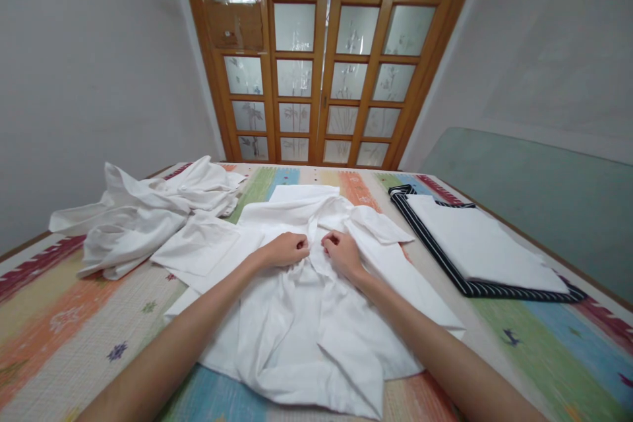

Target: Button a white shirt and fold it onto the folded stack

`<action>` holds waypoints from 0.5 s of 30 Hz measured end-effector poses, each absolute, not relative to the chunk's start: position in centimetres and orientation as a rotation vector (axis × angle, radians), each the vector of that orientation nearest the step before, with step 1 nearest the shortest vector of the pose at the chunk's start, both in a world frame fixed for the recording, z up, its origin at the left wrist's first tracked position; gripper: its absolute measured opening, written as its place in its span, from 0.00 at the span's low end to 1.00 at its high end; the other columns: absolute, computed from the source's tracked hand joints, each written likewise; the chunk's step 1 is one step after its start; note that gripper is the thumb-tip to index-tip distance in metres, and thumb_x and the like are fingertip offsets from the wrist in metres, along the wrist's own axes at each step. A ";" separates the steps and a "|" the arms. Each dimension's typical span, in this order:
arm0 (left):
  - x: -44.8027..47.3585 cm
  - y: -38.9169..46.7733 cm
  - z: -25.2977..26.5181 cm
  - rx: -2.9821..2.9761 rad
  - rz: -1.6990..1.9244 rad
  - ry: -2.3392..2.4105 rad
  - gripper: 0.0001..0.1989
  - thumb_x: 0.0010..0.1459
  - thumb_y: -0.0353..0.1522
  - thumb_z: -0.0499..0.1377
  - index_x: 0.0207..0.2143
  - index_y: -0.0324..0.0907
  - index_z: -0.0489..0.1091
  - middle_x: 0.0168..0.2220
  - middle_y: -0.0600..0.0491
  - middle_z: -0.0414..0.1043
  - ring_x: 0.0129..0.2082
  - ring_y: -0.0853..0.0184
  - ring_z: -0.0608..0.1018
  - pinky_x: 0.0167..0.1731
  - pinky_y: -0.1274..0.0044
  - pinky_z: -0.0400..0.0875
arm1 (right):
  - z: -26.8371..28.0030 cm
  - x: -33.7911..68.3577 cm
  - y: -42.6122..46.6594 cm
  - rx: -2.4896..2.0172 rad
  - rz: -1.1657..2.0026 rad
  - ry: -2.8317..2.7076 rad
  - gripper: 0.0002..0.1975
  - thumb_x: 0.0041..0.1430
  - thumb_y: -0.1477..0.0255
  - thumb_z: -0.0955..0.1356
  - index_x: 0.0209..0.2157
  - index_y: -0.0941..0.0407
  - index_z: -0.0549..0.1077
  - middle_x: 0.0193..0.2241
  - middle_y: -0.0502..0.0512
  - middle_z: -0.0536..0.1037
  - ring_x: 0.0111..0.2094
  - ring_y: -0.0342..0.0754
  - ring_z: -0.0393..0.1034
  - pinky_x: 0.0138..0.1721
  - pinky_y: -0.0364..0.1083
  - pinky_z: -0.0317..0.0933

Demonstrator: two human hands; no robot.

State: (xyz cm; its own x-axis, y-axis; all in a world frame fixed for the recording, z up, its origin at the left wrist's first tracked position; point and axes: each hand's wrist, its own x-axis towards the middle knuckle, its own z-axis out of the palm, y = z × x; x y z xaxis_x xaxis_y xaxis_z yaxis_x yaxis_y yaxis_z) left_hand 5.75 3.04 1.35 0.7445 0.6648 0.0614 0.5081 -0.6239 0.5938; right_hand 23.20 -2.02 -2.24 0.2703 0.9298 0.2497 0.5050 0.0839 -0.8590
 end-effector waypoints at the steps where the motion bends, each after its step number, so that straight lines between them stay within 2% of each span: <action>1: 5.4 2.7 1.4 2.340 0.343 0.850 0.04 0.46 0.32 0.52 0.21 0.41 0.63 0.20 0.58 0.64 0.22 0.69 0.66 0.24 0.79 0.55 | -2.1 23.2 -2.9 -1.572 0.549 -1.391 0.07 0.47 0.73 0.62 0.22 0.57 0.72 0.19 0.50 0.73 0.22 0.43 0.66 0.26 0.42 0.58; 5: 4.9 1.8 1.6 2.139 0.256 0.702 0.04 0.45 0.32 0.53 0.22 0.41 0.62 0.19 0.59 0.61 0.20 0.72 0.64 0.21 0.80 0.55 | -1.5 23.0 -6.0 -1.592 0.536 -1.516 0.07 0.47 0.75 0.65 0.27 0.58 0.75 0.23 0.52 0.77 0.23 0.44 0.67 0.29 0.43 0.59; 10: 5.0 2.2 1.3 1.905 0.283 0.713 0.04 0.43 0.31 0.54 0.24 0.40 0.62 0.18 0.61 0.59 0.16 0.75 0.62 0.16 0.82 0.53 | -0.3 22.1 -6.7 -1.500 0.324 -1.822 0.12 0.46 0.71 0.70 0.37 0.56 0.76 0.37 0.55 0.76 0.35 0.48 0.69 0.41 0.47 0.60; 13: 5.2 2.8 1.6 1.838 0.309 0.683 0.05 0.44 0.33 0.55 0.22 0.40 0.62 0.16 0.61 0.59 0.14 0.75 0.61 0.14 0.83 0.52 | -0.1 21.5 -5.4 -1.437 0.284 -1.900 0.10 0.48 0.74 0.68 0.35 0.56 0.75 0.38 0.55 0.75 0.39 0.48 0.69 0.42 0.45 0.59; 15: 5.4 2.9 2.0 1.836 0.346 0.658 0.07 0.43 0.34 0.56 0.20 0.40 0.60 0.14 0.62 0.57 0.14 0.76 0.60 0.14 0.83 0.53 | -0.4 21.4 -4.5 -1.416 0.284 -1.882 0.09 0.48 0.77 0.67 0.34 0.56 0.74 0.36 0.54 0.75 0.37 0.47 0.68 0.41 0.44 0.59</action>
State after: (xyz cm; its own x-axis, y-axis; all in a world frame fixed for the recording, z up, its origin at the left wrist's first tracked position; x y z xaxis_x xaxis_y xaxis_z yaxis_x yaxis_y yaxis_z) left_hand 5.37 2.88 1.99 0.8031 0.5906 -0.0784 0.2703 -0.2439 0.9314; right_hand 21.36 -4.45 -0.35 -0.1063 0.8972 0.4287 0.7304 0.3630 -0.5786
